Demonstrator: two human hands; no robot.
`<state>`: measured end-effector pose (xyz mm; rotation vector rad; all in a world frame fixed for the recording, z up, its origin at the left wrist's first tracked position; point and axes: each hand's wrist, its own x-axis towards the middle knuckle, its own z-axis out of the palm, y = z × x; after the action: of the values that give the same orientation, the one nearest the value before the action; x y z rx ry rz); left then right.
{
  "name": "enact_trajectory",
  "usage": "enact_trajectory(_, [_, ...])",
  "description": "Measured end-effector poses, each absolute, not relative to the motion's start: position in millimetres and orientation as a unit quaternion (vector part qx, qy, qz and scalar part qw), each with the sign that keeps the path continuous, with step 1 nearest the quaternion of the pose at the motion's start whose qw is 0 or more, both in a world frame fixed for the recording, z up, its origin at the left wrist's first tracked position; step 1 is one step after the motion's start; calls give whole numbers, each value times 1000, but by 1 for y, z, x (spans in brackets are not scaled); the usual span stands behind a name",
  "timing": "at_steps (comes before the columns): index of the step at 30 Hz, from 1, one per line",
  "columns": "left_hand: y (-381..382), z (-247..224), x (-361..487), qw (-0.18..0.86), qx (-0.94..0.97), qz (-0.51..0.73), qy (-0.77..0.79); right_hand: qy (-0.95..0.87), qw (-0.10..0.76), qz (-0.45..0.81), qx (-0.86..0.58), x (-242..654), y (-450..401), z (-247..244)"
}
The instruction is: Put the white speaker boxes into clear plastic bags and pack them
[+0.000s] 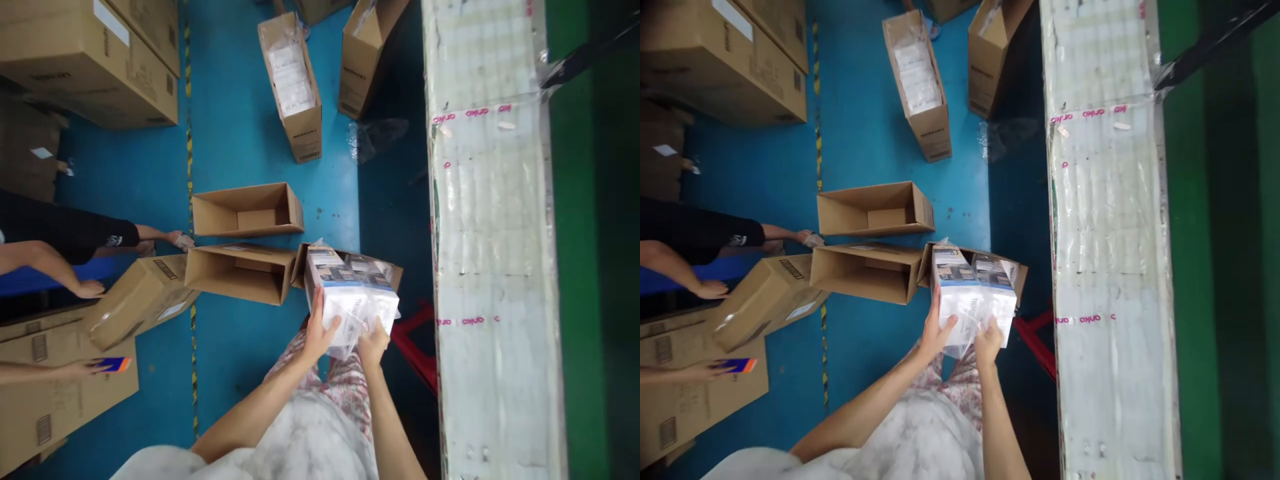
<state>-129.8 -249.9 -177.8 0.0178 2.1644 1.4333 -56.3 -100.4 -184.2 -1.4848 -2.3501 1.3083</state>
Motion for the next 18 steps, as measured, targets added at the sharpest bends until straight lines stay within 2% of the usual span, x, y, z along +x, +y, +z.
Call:
enact_trajectory(5, [-288, -161, -160, 281, -84, 522, 801, -735, 0, 511, -447, -93, -140, -172])
enact_trajectory(9, [-308, -149, -207, 301, -84, 501, 807, -689, 4, 575, -442, -130, -155, -173])
enact_trajectory(14, [-294, -128, -232, 298, -22, 454, 840, -608, 8, 641, -469, -140, -143, -192])
enact_trajectory(18, [-258, -135, -219, 269, 44, 431, 860, -552, -9, 683, -478, -131, -110, -224])
